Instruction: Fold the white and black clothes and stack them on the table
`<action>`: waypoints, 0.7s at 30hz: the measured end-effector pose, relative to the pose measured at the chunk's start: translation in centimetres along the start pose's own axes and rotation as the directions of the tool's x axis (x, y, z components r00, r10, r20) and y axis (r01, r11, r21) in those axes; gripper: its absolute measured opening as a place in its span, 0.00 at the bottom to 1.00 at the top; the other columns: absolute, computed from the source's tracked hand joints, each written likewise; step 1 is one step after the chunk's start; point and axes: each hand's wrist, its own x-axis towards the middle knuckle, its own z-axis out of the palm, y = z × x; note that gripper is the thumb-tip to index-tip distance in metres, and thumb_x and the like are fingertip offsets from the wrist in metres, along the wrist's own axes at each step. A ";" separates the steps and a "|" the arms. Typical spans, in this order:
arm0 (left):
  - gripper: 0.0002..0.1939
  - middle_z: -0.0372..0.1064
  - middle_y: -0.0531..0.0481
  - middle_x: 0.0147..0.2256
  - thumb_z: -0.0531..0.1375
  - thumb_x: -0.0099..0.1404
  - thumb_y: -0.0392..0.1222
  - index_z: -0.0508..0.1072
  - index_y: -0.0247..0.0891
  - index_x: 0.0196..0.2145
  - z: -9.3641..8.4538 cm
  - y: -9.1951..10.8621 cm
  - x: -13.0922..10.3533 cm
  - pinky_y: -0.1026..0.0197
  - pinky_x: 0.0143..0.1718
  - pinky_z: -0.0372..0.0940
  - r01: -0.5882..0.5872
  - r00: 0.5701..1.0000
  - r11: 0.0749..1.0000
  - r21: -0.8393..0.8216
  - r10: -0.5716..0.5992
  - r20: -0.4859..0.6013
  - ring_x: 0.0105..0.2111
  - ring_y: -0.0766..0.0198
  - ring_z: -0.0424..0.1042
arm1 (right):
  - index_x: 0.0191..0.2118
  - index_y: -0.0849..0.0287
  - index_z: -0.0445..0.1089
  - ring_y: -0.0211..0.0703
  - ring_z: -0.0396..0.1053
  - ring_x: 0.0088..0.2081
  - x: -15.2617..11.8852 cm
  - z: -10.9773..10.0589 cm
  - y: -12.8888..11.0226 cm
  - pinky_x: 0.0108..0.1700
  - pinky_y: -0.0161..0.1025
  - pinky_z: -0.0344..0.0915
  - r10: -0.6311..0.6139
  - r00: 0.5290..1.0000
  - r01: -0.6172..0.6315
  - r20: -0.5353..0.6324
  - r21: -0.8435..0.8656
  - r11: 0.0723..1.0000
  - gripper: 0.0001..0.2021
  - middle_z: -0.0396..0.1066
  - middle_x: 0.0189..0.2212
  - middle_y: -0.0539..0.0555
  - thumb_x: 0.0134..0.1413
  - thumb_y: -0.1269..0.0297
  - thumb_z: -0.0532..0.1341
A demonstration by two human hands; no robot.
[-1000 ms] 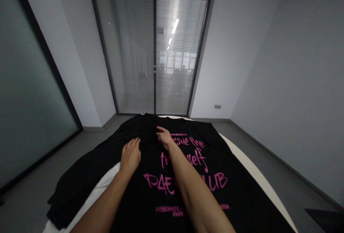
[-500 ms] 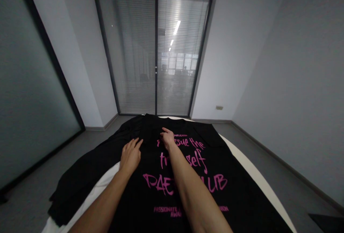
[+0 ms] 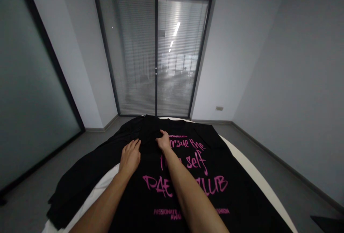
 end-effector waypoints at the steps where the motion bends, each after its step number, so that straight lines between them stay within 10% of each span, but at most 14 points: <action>1: 0.27 0.66 0.42 0.61 0.51 0.63 0.29 0.69 0.33 0.60 0.1 0.0 0.0 0.49 0.59 0.59 0.000 1.000 1.000 -0.001 0.000 -0.003 0.60 0.52 0.64 | 0.63 0.63 0.63 0.48 0.72 0.48 0.1 -0.1 -0.1 0.49 0.42 0.70 0.003 1.000 -0.003 -0.021 -0.025 1.000 0.35 0.69 0.51 0.61 0.44 0.72 0.60; 7: 0.28 0.66 0.42 0.61 0.51 0.63 0.29 0.68 0.31 0.60 0.3 -0.2 -0.1 0.50 0.59 0.59 -0.013 1.000 1.000 -0.001 0.013 -0.012 0.60 0.51 0.64 | 0.56 0.64 0.69 0.53 0.63 0.58 -0.4 -1.6 -1.0 0.60 0.47 0.61 0.041 0.992 -0.052 -0.119 -0.096 0.994 0.28 0.61 0.59 0.65 0.45 0.74 0.58; 11: 0.27 0.67 0.42 0.60 0.52 0.64 0.30 0.69 0.34 0.60 0.2 -0.1 -0.1 0.49 0.59 0.59 -0.007 1.000 1.000 -0.006 0.007 -0.027 0.59 0.51 0.64 | 0.53 0.57 0.70 0.54 0.60 0.59 -2.9 -2.1 -2.3 0.59 0.49 0.61 -0.153 0.977 0.102 -0.147 -0.308 0.946 0.19 0.56 0.61 0.62 0.54 0.67 0.58; 16: 0.26 0.66 0.41 0.60 0.51 0.65 0.32 0.69 0.33 0.60 0.4 -0.1 -0.1 0.49 0.59 0.59 0.001 1.000 1.000 -0.013 -0.001 -0.027 0.60 0.51 0.64 | 0.45 0.56 0.68 0.53 0.65 0.46 -5.9 -1.3 -3.8 0.48 0.49 0.64 -0.156 0.988 0.140 0.016 -0.541 0.829 0.19 0.65 0.44 0.58 0.50 0.50 0.64; 21: 0.26 0.67 0.42 0.60 0.50 0.65 0.32 0.69 0.34 0.60 0.0 0.2 -0.1 0.50 0.59 0.58 0.015 1.000 1.000 0.006 -0.015 -0.006 0.60 0.52 0.64 | 0.42 0.56 0.71 0.53 0.63 0.50 -6.8 -1.5 -4.2 0.50 0.48 0.60 -0.211 0.949 0.312 0.233 -0.623 0.717 0.12 0.67 0.47 0.58 0.55 0.56 0.62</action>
